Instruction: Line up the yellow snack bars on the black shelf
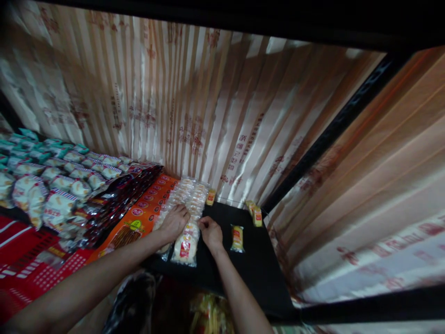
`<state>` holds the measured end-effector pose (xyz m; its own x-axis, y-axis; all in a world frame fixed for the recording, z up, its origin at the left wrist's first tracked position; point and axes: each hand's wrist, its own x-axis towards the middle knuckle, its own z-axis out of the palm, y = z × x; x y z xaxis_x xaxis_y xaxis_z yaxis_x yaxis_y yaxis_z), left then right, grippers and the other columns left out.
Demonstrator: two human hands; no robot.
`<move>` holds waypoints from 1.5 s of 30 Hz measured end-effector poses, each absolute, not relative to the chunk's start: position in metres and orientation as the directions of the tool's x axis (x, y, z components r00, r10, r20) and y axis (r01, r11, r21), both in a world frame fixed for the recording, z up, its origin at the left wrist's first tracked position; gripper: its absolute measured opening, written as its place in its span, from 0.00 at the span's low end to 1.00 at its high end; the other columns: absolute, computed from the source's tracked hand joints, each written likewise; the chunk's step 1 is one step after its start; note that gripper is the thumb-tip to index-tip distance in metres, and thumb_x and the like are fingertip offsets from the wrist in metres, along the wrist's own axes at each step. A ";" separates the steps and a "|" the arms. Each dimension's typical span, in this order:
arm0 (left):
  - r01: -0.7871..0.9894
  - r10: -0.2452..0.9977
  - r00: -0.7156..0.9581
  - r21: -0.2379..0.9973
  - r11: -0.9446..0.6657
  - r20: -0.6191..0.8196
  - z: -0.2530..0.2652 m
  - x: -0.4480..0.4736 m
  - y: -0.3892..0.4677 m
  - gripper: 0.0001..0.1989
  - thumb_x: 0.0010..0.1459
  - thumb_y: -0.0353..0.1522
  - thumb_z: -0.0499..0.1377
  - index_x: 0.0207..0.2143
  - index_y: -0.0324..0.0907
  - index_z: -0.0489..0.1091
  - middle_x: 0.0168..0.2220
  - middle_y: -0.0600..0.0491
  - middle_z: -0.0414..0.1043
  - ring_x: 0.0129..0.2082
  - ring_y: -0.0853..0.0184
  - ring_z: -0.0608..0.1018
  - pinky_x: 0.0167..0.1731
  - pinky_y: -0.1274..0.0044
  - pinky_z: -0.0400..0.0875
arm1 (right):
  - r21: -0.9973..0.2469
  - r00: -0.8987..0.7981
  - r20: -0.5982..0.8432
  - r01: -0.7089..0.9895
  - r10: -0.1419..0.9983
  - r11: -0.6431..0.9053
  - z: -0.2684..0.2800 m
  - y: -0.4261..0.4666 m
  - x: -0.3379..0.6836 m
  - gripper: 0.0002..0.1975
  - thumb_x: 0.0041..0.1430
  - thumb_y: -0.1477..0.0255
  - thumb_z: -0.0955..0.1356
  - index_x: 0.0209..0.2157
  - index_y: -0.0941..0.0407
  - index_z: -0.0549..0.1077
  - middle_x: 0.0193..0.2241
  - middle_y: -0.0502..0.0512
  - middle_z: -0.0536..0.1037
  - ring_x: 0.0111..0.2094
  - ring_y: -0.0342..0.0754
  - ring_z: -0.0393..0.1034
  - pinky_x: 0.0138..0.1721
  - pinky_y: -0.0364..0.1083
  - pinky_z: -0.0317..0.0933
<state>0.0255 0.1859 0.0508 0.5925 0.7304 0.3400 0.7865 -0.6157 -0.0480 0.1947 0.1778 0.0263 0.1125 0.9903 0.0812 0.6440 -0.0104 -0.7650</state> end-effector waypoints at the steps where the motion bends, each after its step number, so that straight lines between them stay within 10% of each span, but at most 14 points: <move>1: 0.787 0.726 0.590 -0.050 -0.615 0.353 0.053 0.025 0.183 0.07 0.56 0.27 0.51 0.34 0.37 0.68 0.36 0.47 0.69 0.43 0.60 0.67 0.49 0.69 0.59 | -0.750 0.126 0.086 0.661 0.988 -0.020 0.027 0.177 0.194 0.07 0.48 0.65 0.63 0.24 0.52 0.71 0.26 0.48 0.76 0.30 0.46 0.71 0.32 0.43 0.60; 18: 0.827 0.822 0.508 0.121 -0.549 0.256 -0.004 0.038 0.083 0.21 0.59 0.30 0.47 0.54 0.33 0.60 0.59 0.40 0.55 0.60 0.54 0.57 0.48 0.67 0.64 | -0.712 0.176 0.089 0.699 0.980 -0.061 0.026 0.163 0.196 0.14 0.51 0.58 0.61 0.30 0.52 0.71 0.27 0.50 0.77 0.30 0.47 0.71 0.31 0.44 0.60; 45: 0.792 0.859 0.417 0.344 -0.504 0.298 -0.013 0.030 0.074 0.24 0.53 0.24 0.47 0.55 0.31 0.59 0.61 0.38 0.49 0.62 0.55 0.50 0.57 0.64 0.57 | -0.828 0.243 0.105 0.559 0.964 -0.051 0.016 0.130 0.178 0.16 0.50 0.57 0.61 0.30 0.54 0.71 0.25 0.52 0.76 0.27 0.47 0.69 0.31 0.45 0.63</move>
<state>0.0298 0.0743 -0.0128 0.4167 0.8587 0.2982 0.7924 -0.5039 0.3437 0.1785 0.1303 0.0157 0.2434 0.9642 0.1050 0.5589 -0.0509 -0.8277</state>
